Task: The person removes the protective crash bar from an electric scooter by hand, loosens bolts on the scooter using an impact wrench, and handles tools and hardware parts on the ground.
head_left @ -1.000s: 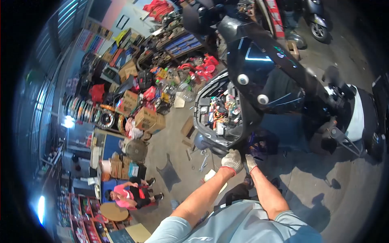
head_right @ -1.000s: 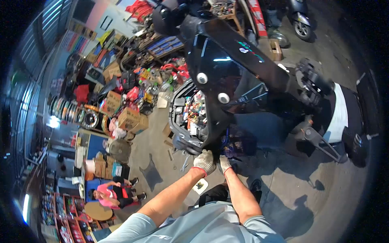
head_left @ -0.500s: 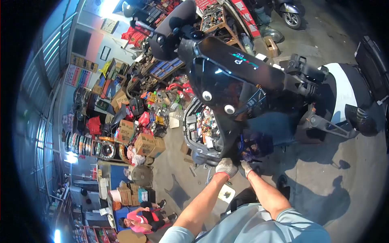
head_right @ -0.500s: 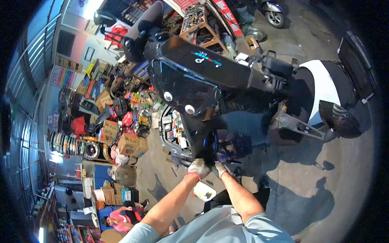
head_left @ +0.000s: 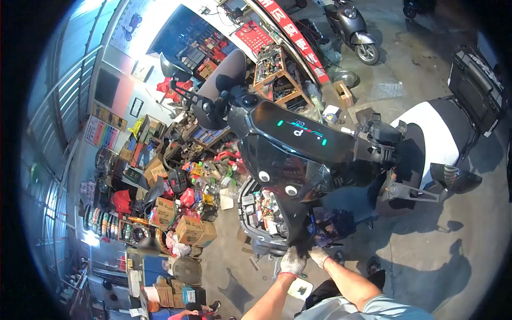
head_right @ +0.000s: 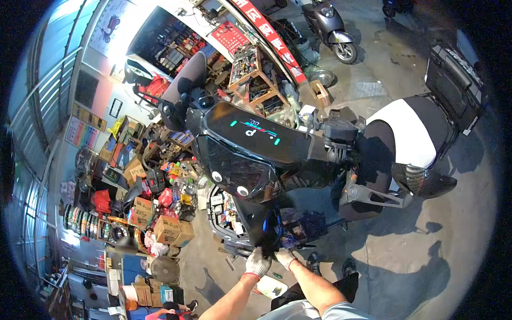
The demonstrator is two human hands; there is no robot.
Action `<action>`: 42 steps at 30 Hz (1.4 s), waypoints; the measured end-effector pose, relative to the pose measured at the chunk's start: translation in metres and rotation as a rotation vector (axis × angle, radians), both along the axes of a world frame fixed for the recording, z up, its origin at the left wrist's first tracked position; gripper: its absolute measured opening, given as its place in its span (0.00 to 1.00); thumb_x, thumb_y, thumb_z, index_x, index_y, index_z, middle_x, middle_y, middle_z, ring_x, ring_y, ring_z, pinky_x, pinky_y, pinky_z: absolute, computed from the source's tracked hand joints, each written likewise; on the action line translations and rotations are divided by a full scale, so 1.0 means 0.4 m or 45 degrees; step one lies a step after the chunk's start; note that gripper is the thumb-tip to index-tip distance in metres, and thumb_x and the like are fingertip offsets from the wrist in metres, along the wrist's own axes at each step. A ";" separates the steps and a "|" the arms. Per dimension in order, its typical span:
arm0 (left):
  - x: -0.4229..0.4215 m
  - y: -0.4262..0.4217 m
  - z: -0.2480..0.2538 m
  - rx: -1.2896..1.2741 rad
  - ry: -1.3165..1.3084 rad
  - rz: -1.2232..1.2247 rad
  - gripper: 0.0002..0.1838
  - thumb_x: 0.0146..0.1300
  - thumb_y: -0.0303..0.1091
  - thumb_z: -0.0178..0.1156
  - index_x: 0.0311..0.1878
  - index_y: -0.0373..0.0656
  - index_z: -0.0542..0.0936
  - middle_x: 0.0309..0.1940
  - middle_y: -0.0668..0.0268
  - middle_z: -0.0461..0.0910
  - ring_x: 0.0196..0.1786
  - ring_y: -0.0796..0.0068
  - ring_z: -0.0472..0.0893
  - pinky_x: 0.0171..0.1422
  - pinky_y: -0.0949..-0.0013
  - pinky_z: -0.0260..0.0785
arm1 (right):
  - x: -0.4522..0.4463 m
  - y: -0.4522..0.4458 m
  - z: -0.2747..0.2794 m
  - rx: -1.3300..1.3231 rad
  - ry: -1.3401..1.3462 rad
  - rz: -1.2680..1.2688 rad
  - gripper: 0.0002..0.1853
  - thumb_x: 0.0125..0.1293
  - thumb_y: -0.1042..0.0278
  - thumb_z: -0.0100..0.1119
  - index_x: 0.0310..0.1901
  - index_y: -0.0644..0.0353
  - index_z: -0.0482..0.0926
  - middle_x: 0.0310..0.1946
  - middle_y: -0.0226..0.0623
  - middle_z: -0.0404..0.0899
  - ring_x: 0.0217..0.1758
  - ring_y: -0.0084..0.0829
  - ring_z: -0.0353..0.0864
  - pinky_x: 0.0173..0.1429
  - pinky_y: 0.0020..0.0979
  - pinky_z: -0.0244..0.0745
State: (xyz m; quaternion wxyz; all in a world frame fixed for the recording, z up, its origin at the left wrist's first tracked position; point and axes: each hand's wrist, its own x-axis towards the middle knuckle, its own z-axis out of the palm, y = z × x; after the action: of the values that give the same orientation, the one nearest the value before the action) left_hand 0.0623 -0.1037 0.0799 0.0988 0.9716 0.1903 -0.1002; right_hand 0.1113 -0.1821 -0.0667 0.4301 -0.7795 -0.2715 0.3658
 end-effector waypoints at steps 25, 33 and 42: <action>-0.002 0.007 0.066 -0.145 -0.214 0.091 0.14 0.54 0.26 0.52 0.46 0.37 0.71 0.27 0.47 0.78 0.32 0.47 0.79 0.36 0.52 0.71 | 0.015 -0.032 0.020 0.050 0.543 -0.161 0.23 0.63 0.44 0.51 0.35 0.58 0.81 0.34 0.45 0.81 0.40 0.44 0.77 0.42 0.41 0.67; 0.000 0.010 0.069 -0.229 -0.116 0.165 0.15 0.56 0.27 0.51 0.49 0.39 0.70 0.33 0.45 0.78 0.36 0.46 0.79 0.39 0.51 0.71 | -0.010 -0.024 0.006 0.272 0.528 -0.374 0.17 0.61 0.55 0.61 0.21 0.60 0.78 0.14 0.27 0.69 0.18 0.22 0.58 0.24 0.31 0.53; 0.019 -0.005 0.152 -0.259 0.039 0.252 0.17 0.56 0.28 0.49 0.51 0.38 0.70 0.36 0.44 0.78 0.38 0.46 0.79 0.40 0.51 0.72 | -0.042 -0.021 -0.096 0.463 0.624 -0.519 0.18 0.61 0.55 0.59 0.25 0.63 0.80 0.17 0.35 0.76 0.22 0.24 0.69 0.28 0.31 0.61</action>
State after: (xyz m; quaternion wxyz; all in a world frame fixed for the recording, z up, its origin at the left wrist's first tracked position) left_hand 0.0699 -0.1059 0.1408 0.2034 0.9314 0.2754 -0.1235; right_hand 0.0944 -0.1903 -0.1049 0.6780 -0.6176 -0.0601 0.3942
